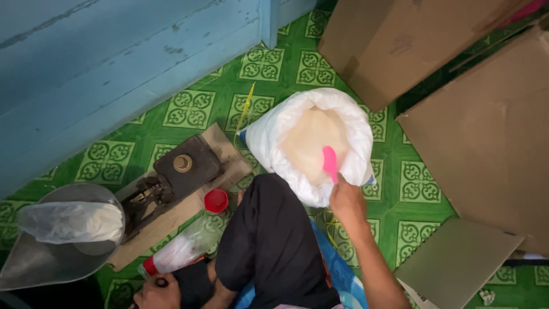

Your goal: Scoop white powder from a large sack into a smaller container using a pink scoop

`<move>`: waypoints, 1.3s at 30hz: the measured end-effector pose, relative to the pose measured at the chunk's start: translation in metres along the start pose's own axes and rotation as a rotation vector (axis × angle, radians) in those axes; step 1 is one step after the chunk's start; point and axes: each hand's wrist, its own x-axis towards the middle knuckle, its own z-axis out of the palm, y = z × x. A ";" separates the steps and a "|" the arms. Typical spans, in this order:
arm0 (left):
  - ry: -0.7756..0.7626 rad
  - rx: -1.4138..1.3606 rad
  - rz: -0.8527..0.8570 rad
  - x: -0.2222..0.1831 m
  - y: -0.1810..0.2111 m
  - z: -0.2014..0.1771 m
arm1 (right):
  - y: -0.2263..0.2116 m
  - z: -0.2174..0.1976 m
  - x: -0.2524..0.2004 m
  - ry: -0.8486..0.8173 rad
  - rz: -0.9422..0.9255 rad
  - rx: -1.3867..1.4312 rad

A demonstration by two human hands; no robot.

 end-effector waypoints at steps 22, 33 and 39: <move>-0.065 0.110 0.019 0.010 0.010 -0.023 | -0.006 -0.008 0.044 0.152 -0.209 -0.026; -0.048 0.214 0.068 0.011 0.014 -0.023 | 0.047 -0.002 0.018 0.217 -0.041 0.410; -0.154 0.238 0.013 0.001 0.006 -0.012 | 0.047 0.004 0.022 0.201 -0.046 0.576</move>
